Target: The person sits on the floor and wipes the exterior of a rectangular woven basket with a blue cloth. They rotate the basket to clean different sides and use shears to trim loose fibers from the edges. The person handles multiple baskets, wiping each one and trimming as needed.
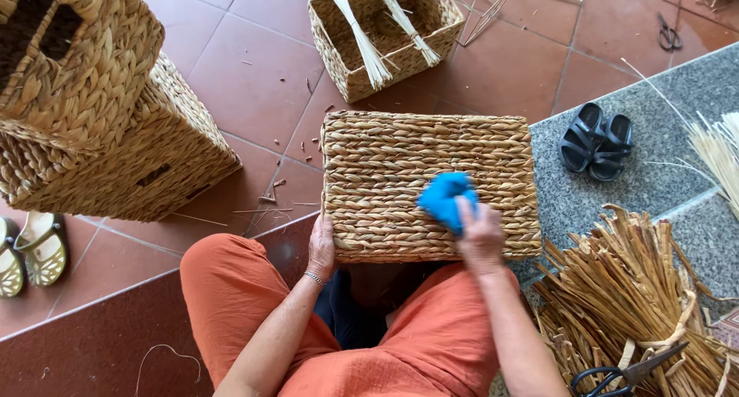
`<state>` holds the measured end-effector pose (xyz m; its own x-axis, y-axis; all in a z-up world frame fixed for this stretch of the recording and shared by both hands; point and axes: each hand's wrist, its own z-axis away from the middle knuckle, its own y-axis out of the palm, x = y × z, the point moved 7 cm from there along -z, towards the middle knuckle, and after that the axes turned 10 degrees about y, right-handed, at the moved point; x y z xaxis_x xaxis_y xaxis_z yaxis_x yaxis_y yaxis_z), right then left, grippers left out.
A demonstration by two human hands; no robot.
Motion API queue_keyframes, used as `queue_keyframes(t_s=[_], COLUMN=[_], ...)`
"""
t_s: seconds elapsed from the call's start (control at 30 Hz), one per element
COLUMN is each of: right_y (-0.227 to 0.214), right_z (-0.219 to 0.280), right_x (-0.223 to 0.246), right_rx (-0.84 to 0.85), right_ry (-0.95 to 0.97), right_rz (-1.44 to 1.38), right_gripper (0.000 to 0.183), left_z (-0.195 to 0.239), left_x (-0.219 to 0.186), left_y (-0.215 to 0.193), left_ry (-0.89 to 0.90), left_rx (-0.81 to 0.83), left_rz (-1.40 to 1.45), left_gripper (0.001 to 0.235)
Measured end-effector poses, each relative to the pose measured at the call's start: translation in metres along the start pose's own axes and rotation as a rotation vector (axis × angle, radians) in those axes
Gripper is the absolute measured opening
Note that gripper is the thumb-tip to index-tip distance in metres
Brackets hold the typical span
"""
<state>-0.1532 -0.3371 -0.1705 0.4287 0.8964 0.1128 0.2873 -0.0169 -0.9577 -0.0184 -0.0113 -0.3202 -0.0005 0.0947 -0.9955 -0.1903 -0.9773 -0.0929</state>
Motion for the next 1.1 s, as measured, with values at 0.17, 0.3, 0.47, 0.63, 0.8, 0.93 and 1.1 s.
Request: queue_keyframes(t_s=[0.17, 0.3, 0.47, 0.63, 0.8, 0.93, 1.1], right_y=[0.003, 0.011, 0.01, 0.005, -0.014, -0.012, -0.005], right_z=[0.01, 0.014, 0.011, 0.021, 0.059, 0.04, 0.02], right_x=[-0.149, -0.197, -0.147, 0.05, 0.162, 0.078, -0.094], right_rx=[-0.109, -0.131, -0.05, -0.013, 0.006, -0.021, -0.109], right_ry=[0.424, 0.559, 0.599, 0.153, -0.234, -0.104, 0.417], right_rz=[-0.007, -0.136, -0.127, -0.309, -0.386, -0.243, -0.2], right_gripper=[0.059, 0.055, 0.046, 0.057, 0.059, 0.061, 0.05], left_z=[0.001, 0.001, -0.005, -0.008, -0.01, -0.013, -0.01], left_x=[-0.014, -0.017, -0.01, 0.007, 0.025, 0.025, -0.002], left_y=[0.005, 0.005, -0.005, -0.009, -0.013, -0.008, 0.001], left_ry=[-0.164, -0.166, -0.141, -0.199, -0.233, -0.203, -0.324], left_rx=[-0.011, 0.019, 0.033, 0.019, 0.021, 0.06, 0.107], left_rz=[0.096, 0.082, -0.274, -0.36, -0.216, -0.159, 0.09], left_gripper=[0.059, 0.059, 0.063, 0.069, 0.067, 0.056, 0.061])
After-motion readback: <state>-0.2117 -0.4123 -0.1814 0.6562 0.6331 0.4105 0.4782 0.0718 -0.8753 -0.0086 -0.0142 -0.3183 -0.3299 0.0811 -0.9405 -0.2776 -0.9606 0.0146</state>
